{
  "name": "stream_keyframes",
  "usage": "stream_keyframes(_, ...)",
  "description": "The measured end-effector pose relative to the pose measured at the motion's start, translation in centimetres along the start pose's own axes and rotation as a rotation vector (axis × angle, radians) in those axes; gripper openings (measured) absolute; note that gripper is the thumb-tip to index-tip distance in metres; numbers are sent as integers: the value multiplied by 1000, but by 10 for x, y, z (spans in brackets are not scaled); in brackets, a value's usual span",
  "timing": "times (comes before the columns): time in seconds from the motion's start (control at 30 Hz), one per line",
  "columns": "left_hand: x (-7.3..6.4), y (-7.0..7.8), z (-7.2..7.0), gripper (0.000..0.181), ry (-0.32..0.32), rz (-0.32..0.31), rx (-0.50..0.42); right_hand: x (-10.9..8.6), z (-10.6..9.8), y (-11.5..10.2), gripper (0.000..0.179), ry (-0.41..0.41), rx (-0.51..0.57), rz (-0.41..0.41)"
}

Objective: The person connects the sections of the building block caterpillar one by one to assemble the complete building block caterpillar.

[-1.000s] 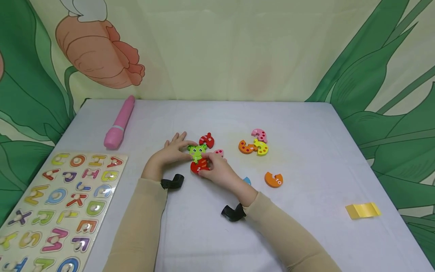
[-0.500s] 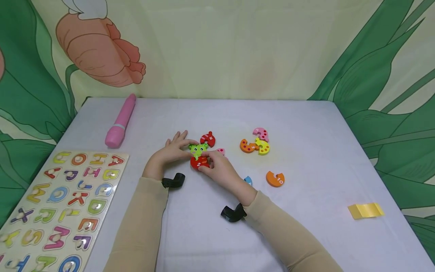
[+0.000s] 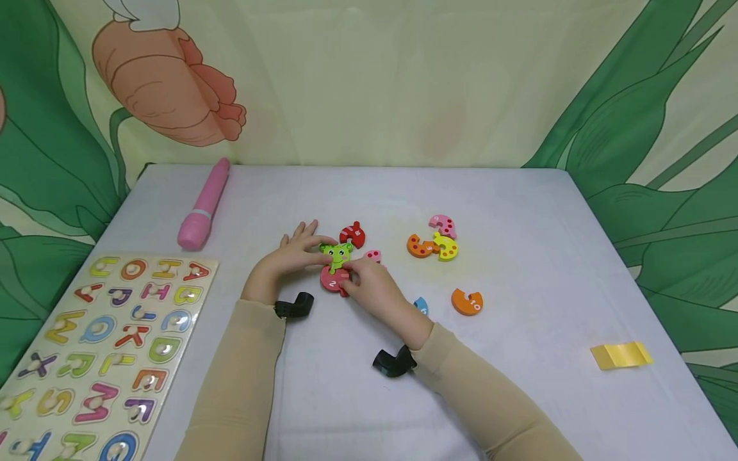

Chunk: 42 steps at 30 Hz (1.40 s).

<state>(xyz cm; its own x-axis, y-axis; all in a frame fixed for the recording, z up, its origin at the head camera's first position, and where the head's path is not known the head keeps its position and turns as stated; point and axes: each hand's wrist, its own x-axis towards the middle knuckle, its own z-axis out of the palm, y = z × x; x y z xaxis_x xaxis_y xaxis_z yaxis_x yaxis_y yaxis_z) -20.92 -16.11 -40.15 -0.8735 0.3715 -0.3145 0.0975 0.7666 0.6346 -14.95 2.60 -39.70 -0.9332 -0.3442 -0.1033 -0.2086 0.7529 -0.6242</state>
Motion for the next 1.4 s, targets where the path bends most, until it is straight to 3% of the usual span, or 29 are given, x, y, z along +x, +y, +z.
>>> stream_keyframes(0.7,7,0,1,55,1,5,26,-9,-8,5,56,-82,-41,-139)
stream_keyframes(1.0,7,0,3,53,4,0,25,-7,-7,7,42,-72,-62,-152)
stream_keyframes(1.4,6,-2,4,51,4,-18,62,-4,-6,1,44,-122,-86,-111)
